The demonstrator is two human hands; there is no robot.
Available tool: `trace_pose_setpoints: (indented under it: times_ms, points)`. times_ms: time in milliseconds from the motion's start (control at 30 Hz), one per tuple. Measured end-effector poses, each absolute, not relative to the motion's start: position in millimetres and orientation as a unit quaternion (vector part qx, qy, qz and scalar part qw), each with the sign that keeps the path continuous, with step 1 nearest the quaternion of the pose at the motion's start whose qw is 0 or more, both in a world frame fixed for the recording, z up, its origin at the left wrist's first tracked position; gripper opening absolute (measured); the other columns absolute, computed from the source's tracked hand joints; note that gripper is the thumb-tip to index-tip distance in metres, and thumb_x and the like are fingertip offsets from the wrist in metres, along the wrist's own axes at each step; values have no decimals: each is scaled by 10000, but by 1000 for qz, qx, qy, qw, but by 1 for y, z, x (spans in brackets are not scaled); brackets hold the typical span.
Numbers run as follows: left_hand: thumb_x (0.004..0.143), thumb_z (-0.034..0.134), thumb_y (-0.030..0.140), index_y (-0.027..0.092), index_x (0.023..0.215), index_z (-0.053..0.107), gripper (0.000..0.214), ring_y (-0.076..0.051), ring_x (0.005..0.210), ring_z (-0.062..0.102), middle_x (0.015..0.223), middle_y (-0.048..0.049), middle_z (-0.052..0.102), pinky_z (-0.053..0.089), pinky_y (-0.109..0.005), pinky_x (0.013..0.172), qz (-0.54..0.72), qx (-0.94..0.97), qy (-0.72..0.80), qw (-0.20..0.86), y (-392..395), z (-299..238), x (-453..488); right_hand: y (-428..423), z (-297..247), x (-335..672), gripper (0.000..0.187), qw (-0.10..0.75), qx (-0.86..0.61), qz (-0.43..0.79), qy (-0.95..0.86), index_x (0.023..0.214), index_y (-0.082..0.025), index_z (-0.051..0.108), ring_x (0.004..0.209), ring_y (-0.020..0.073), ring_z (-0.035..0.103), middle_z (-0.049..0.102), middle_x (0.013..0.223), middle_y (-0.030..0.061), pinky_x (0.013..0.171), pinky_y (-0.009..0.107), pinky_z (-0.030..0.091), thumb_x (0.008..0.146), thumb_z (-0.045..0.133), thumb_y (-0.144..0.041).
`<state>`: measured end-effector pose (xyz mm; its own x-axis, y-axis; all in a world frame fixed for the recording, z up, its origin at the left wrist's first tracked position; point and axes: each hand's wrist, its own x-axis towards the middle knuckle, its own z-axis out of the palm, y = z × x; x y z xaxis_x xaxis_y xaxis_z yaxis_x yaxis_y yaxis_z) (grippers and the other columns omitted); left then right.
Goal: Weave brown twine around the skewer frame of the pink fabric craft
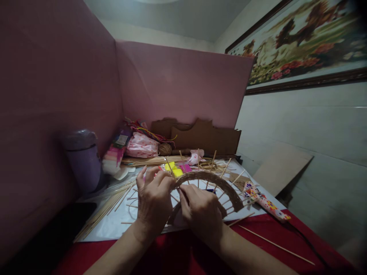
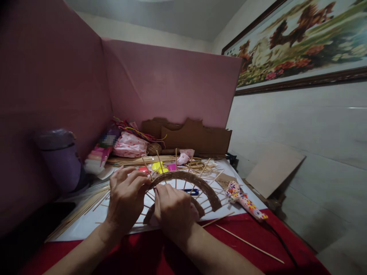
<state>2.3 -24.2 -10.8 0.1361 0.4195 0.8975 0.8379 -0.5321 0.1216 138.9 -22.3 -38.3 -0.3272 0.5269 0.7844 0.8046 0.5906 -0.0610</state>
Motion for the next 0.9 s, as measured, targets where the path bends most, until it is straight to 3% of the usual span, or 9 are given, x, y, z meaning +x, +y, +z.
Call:
trace_pose_setpoints:
  times_ms: [233, 367, 433, 500, 600, 700, 767, 900]
  points:
    - [842, 475, 161, 183, 694, 583, 185, -244, 902, 572, 634, -6, 636, 249, -505, 962, -462, -728, -447, 238, -18, -17, 0, -24, -29, 139, 163, 366, -391, -213, -817, 818, -155, 584, 603, 121, 550, 586, 685, 32, 556, 230, 366, 876, 432, -159]
    - [807, 503, 137, 196, 734, 594, 130, -258, 895, 583, 663, -12, 657, 255, -505, 948, -445, -734, -436, 270, -13, -18, -5, -41, 1, 180, 138, 435, -374, -213, -791, 892, -172, 609, 606, 117, 559, 635, 726, 28, 582, 233, 392, 855, 476, -171]
    - [795, 515, 140, 203, 735, 594, 118, -262, 892, 590, 662, -14, 663, 256, -507, 948, -444, -734, -430, 281, -10, -18, -7, -44, 16, 220, 136, 497, -455, -228, -703, 862, -177, 622, 598, 115, 565, 653, 724, 29, 581, 233, 392, 851, 487, -192]
    - [789, 521, 151, 211, 727, 594, 113, -264, 873, 600, 659, -15, 665, 256, -515, 950, -438, -735, -433, 285, -9, -18, -10, -41, 24, 268, 183, 507, -583, -219, -596, 843, -165, 630, 559, 128, 550, 639, 662, 34, 556, 246, 384, 852, 483, -274]
    - [787, 520, 174, 213, 736, 594, 98, -278, 835, 609, 672, -30, 671, 276, -526, 932, -441, -736, -416, 303, -6, -16, -13, -31, 15, 332, 210, 396, -710, -107, -573, 829, -162, 653, 657, 166, 593, 664, 752, 62, 611, 262, 410, 815, 484, -286]
    - [787, 507, 175, 222, 729, 595, 115, -285, 806, 612, 666, -41, 666, 287, -535, 922, -446, -737, -395, 318, -5, -14, -16, -23, -9, 368, 324, 266, -736, 35, -621, 973, -108, 646, 842, 206, 604, 639, 990, 129, 717, 272, 437, 713, 588, -292]
    - [785, 505, 170, 224, 729, 594, 119, -291, 799, 612, 658, -46, 662, 292, -544, 919, -449, -735, -390, 327, -4, -13, -17, -19, -24, 375, 404, 223, -730, 54, -643, 1017, -101, 633, 893, 221, 582, 617, 1024, 140, 758, 285, 425, 681, 622, -326]
    - [782, 506, 164, 225, 729, 585, 113, -293, 774, 612, 641, -49, 652, 301, -561, 910, -454, -728, -385, 341, -2, -12, -19, -11, -39, 370, 335, 181, -710, 53, -679, 974, -108, 633, 853, 211, 555, 603, 956, 124, 766, 288, 399, 677, 602, -259]
